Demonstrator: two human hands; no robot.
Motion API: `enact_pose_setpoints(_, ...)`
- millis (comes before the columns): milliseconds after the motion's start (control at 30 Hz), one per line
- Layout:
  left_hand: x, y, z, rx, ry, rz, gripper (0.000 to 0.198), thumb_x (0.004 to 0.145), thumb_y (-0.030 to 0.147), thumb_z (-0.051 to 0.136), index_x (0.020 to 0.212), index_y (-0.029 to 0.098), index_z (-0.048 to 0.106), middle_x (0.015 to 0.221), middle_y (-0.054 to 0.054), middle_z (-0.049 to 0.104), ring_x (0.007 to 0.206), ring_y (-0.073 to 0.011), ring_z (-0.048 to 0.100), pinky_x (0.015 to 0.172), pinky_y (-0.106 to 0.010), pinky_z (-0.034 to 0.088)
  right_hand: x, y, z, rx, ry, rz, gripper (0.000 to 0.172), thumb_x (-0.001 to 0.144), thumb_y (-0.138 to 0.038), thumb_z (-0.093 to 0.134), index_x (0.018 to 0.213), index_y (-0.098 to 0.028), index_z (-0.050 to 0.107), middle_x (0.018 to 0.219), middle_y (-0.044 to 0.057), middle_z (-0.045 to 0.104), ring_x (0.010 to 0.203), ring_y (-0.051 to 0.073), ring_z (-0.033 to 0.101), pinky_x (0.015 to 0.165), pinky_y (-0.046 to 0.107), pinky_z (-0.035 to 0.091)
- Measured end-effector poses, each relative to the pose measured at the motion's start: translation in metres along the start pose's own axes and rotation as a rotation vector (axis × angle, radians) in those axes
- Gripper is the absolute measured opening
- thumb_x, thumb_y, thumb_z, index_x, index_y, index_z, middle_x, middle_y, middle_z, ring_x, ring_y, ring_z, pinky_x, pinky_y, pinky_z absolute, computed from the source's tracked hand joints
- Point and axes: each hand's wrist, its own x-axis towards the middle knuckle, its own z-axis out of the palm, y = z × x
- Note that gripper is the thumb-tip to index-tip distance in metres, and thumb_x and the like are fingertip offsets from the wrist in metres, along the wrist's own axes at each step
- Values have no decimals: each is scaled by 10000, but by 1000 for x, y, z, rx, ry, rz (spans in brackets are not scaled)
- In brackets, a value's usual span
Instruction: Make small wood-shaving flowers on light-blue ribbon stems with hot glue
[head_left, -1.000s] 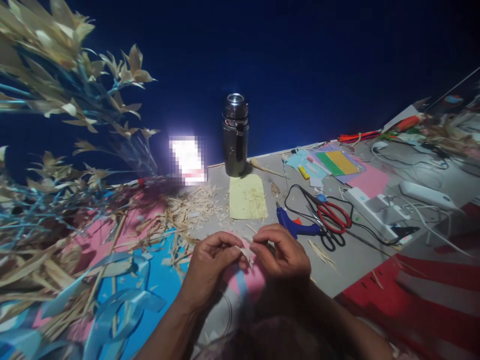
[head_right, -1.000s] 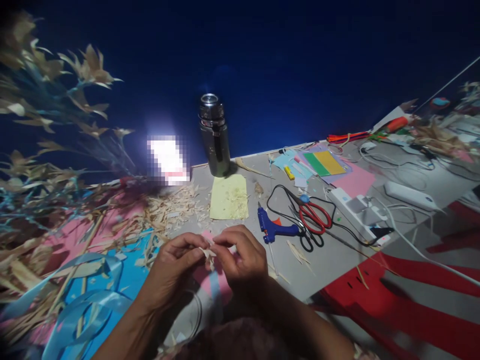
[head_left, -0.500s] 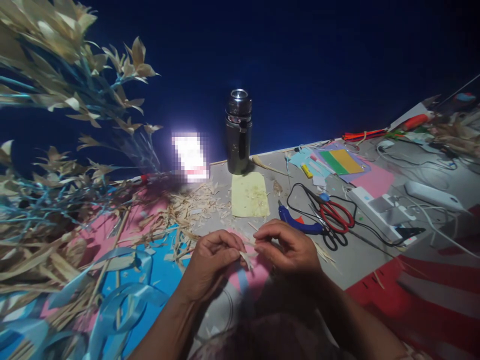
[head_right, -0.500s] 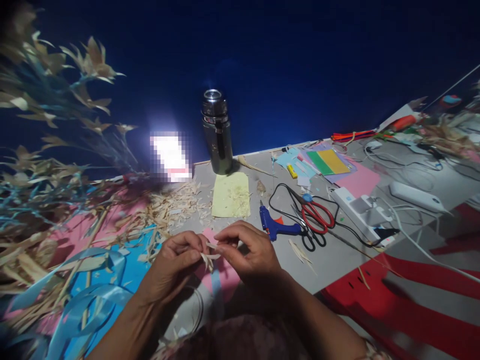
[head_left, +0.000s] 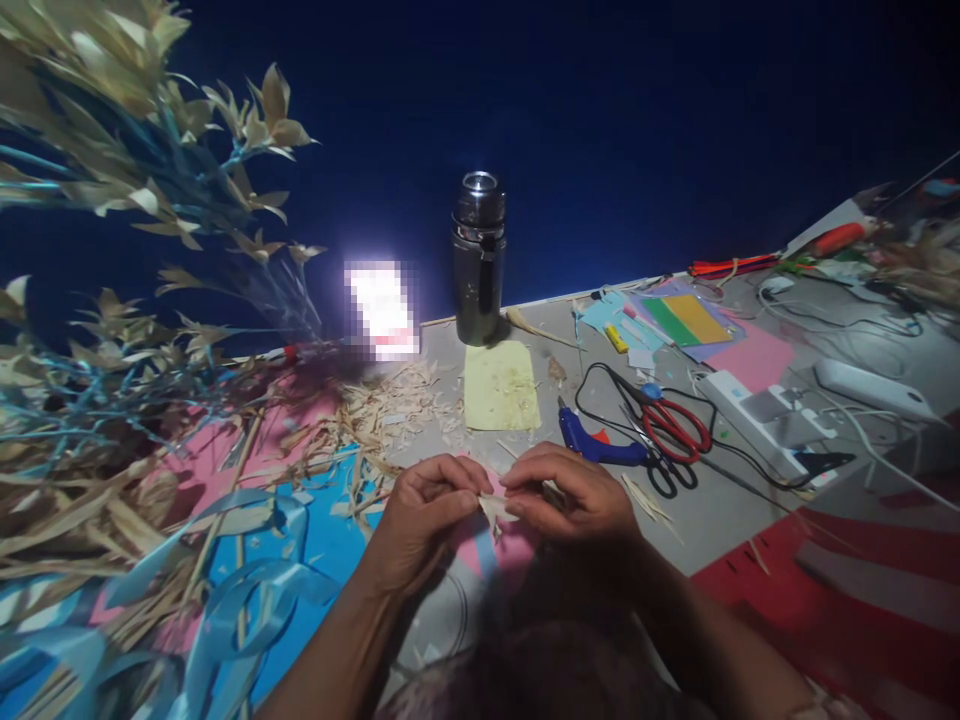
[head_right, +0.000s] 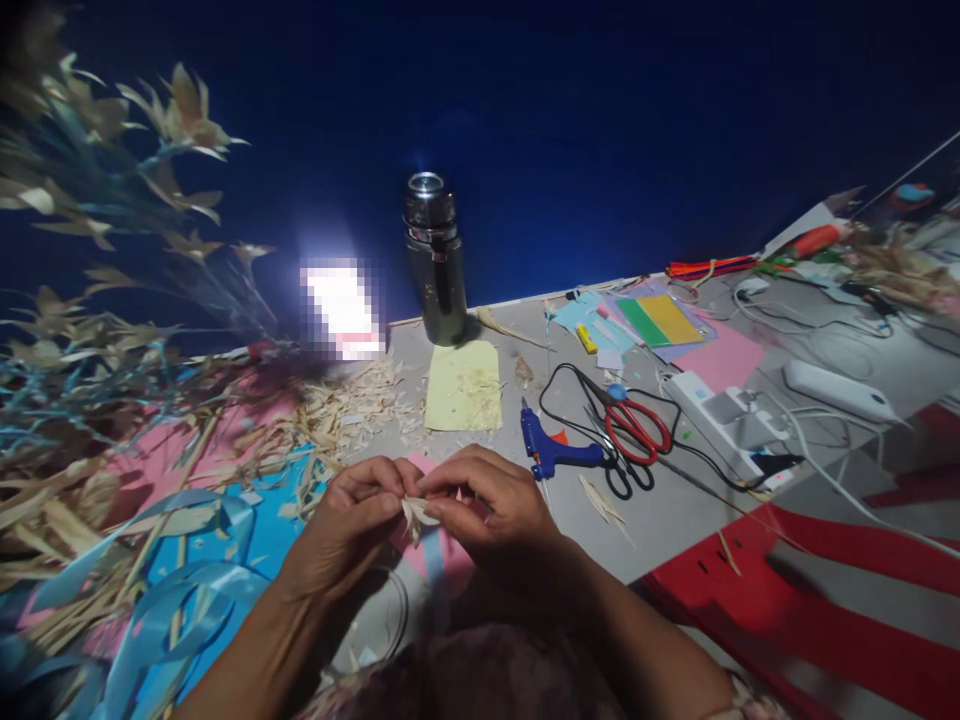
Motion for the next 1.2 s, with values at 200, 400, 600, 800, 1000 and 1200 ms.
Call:
enact_pose_setpoints(200,-1,0,2,-62,-6,-34,159,678,201,878,664,157,726,734,-35,697,705,-159,641,667,-261,520,0,0,1,-39,-36,-57,109,911,-142,647,936,-204,733,830,47,740,750,162,687,674,283,563)
enact_pose_setpoints(400,-2,2,3,-56,18,-63,181,644,203,892,635,147,720,726,-41,676,669,-152,630,569,-230,512,-2,1,2,-42,-1,-21,95,922,-191,649,916,-232,735,812,40,736,737,175,687,676,317,581)
enact_pose_setpoints(600,-1,3,6,-61,35,-111,224,619,228,915,614,139,709,721,-50,684,577,-131,612,482,-215,503,-2,3,2,-22,-26,-53,102,916,-170,653,929,-228,735,820,32,737,749,165,686,683,300,580)
enact_pose_setpoints(800,0,1,5,-81,40,-108,239,610,214,924,606,135,699,712,-54,697,596,-135,630,468,-197,501,-1,5,1,0,-58,-62,114,920,-161,644,951,-223,735,837,35,738,772,168,690,712,298,579)
enact_pose_setpoints(1000,0,-1,5,-105,45,-102,222,620,196,912,633,141,698,711,-42,698,588,-127,620,491,-203,502,-1,5,1,43,-66,-19,138,898,-134,653,960,-226,735,857,33,741,780,159,692,719,285,571)
enact_pose_setpoints(1200,1,-3,9,-156,47,-98,231,610,192,915,631,150,689,674,-15,663,603,-117,595,559,-211,499,-1,4,0,43,-93,27,137,895,-148,639,944,-229,737,856,35,743,774,163,691,725,295,572)
